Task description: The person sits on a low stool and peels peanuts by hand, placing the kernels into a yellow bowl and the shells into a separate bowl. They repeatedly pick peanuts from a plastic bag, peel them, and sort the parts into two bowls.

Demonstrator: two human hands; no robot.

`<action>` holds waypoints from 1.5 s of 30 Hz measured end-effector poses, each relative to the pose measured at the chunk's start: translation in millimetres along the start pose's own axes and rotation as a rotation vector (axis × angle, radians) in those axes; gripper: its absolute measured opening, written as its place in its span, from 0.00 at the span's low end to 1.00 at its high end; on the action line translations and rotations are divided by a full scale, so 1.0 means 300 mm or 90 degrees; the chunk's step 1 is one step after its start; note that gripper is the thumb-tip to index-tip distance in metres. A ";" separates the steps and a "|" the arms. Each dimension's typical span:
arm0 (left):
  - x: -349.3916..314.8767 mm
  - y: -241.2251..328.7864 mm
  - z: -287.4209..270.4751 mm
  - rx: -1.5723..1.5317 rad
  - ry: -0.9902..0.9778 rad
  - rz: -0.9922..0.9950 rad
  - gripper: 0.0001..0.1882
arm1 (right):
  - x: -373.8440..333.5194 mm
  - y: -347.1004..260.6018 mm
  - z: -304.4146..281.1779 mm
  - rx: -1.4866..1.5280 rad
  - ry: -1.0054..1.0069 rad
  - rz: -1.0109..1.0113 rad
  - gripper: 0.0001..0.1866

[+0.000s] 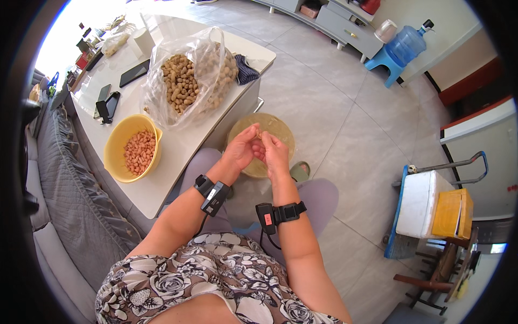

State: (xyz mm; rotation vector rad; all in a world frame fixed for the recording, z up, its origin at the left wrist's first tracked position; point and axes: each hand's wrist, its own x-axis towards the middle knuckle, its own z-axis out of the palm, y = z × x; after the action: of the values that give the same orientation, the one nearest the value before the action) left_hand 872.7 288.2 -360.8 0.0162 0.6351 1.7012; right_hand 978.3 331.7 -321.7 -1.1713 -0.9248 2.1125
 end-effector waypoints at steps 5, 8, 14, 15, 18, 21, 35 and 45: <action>-0.022 0.010 0.021 -0.061 -0.038 -0.001 0.16 | -0.045 -0.031 0.048 -0.143 0.032 -0.213 0.11; -0.028 0.022 0.037 -0.151 0.007 -0.008 0.17 | -0.062 -0.015 0.071 -0.300 0.048 -0.402 0.10; -0.052 0.052 0.015 -0.237 -0.130 -0.068 0.19 | -0.046 0.005 0.054 -0.199 0.027 -0.359 0.13; -0.059 0.052 0.017 -0.230 -0.075 -0.066 0.19 | -0.034 0.000 0.041 -0.185 0.023 -0.341 0.13; -0.085 0.063 0.046 -0.130 0.015 -0.015 0.17 | 0.007 -0.021 0.010 -0.185 0.072 -0.320 0.18; -0.151 0.130 0.087 -0.038 0.063 0.045 0.12 | 0.032 -0.039 0.039 -0.649 0.258 -0.492 0.21; -0.629 0.798 -0.098 1.129 0.502 0.341 0.16 | 0.188 0.002 0.672 -0.755 -0.222 -0.668 0.09; -0.593 0.681 0.035 1.170 0.447 0.483 0.17 | 0.238 0.025 0.625 -0.684 -0.210 -0.583 0.09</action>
State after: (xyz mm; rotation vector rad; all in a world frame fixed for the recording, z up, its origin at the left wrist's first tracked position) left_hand 734.6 111.5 -208.5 1.0825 2.7602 1.1094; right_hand 780.2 322.7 -290.8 -0.5345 -2.3385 0.9994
